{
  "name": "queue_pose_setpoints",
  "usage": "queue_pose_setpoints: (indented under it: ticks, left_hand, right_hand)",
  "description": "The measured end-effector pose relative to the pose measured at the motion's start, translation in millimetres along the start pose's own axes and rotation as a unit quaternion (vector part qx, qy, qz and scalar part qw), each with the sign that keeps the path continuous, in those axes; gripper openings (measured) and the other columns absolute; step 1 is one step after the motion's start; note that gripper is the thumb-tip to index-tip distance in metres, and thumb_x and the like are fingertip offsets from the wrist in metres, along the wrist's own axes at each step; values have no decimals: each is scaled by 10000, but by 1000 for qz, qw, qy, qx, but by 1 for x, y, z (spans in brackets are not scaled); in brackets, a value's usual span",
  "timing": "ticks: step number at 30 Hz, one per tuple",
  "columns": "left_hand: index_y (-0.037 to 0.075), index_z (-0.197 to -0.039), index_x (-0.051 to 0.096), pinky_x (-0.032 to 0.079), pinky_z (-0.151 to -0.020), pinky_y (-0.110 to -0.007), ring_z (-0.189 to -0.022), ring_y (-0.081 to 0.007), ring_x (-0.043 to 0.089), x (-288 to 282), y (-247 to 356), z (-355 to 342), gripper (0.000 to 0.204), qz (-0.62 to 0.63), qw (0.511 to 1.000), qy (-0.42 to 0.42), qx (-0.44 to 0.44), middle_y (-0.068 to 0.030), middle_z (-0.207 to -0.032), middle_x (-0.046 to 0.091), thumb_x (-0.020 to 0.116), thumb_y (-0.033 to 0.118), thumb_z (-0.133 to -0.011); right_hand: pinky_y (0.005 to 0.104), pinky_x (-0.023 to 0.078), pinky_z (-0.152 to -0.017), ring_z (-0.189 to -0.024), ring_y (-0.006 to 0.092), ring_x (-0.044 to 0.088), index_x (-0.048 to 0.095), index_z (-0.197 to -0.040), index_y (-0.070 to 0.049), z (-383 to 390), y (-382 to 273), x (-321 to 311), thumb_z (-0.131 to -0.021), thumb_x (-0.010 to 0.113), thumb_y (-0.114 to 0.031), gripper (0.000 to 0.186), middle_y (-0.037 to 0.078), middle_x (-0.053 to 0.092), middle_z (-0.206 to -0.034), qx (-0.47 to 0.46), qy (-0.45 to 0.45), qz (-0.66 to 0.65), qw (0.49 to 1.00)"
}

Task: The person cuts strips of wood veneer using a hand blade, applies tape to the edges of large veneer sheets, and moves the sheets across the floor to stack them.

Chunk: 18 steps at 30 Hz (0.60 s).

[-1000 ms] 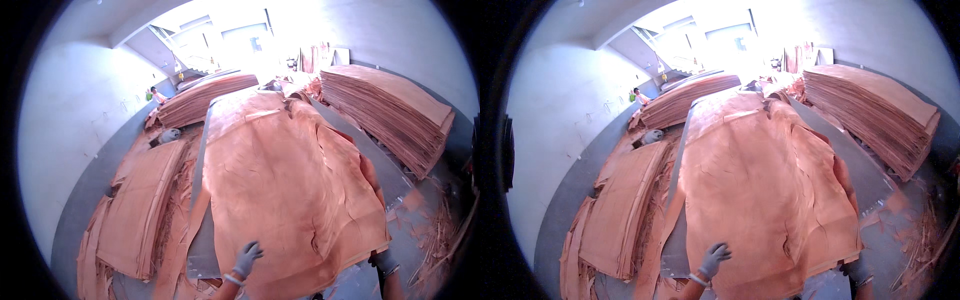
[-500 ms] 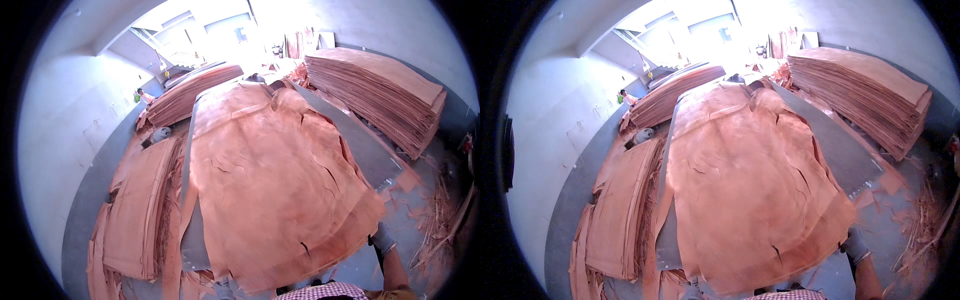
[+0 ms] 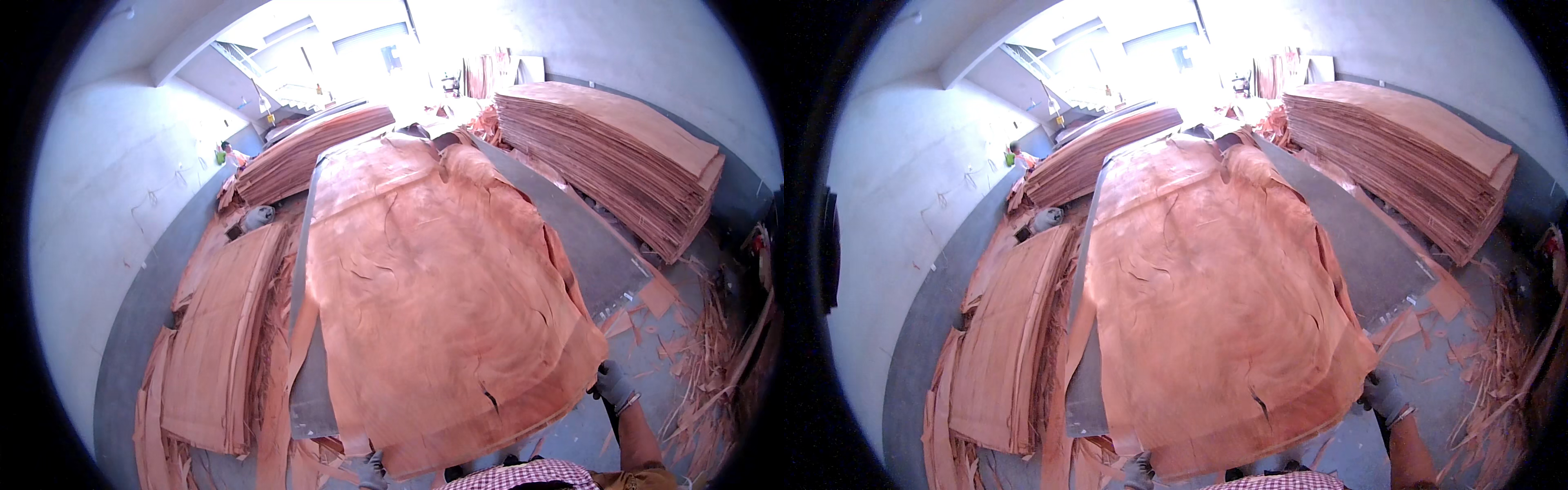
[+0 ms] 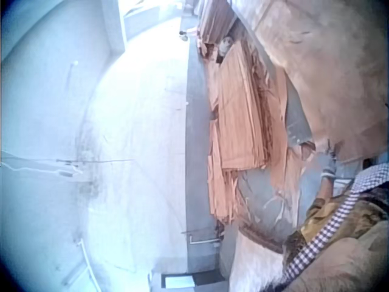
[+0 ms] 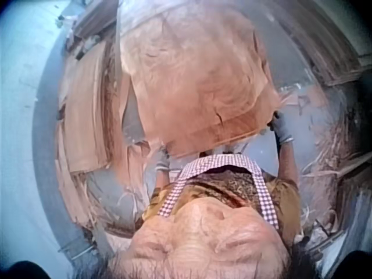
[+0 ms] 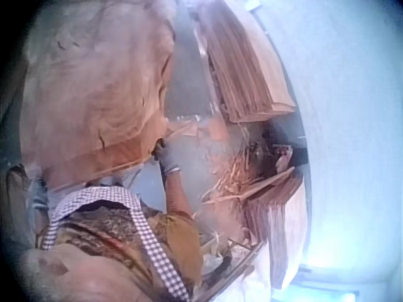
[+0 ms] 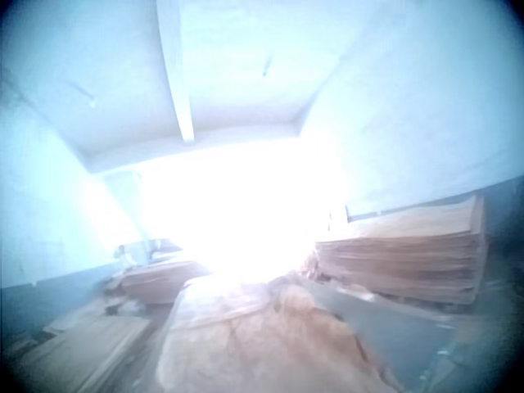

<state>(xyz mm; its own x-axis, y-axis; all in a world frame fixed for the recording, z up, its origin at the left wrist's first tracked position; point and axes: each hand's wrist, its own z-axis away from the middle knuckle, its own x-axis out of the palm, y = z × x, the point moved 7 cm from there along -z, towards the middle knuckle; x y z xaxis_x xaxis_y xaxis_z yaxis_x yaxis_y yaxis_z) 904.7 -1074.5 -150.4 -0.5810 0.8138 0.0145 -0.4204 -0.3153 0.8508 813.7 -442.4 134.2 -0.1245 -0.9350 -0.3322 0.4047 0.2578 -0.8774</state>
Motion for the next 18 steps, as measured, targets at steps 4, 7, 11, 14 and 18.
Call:
queue_pose_setpoints:
  ticks: [4,7,11,14,18]
  left_hand:
    - [181,-886,632,245,-342,-235,-398,-74,294,5,11,13,94,4,998,20,63,55,-522,382,661,246,-825]
    - [151,-940,634,263,-347,-233,-410,-70,307,7,12,15,132,-51,994,33,95,48,-549,418,657,225,-833]
    - [121,-1032,619,263,-350,-217,-418,-61,319,6,19,13,190,-39,989,3,143,27,-638,531,620,204,-862]
    - [102,-1050,603,388,-425,-267,-502,-138,479,8,21,21,189,-42,995,10,86,-42,-796,624,576,167,-875]
    - [-18,-932,623,473,-673,-293,-728,-158,549,22,54,52,241,13,990,43,136,-65,-832,617,675,132,-750]
  right_hand:
    - [268,438,-422,-478,143,552,600,-859,10,3,-5,2,-847,544,-154,174,70,588,-638,8,-17,-1,1000]
    - [264,426,-422,-468,136,530,593,-864,1,4,-7,4,-852,530,-152,166,66,574,-630,-4,-20,-2,1000]
    - [264,422,-417,-462,135,525,589,-857,-1,2,-5,6,-850,525,-134,147,68,574,-628,-25,-23,-8,999]
    - [267,417,-407,-460,134,522,589,-864,-3,1,-3,7,-846,527,-125,137,65,572,-626,-35,-35,-13,999]
    - [265,414,-395,-460,132,524,586,-883,-8,0,1,6,-846,523,-117,131,62,567,-630,-15,-13,-52,998]
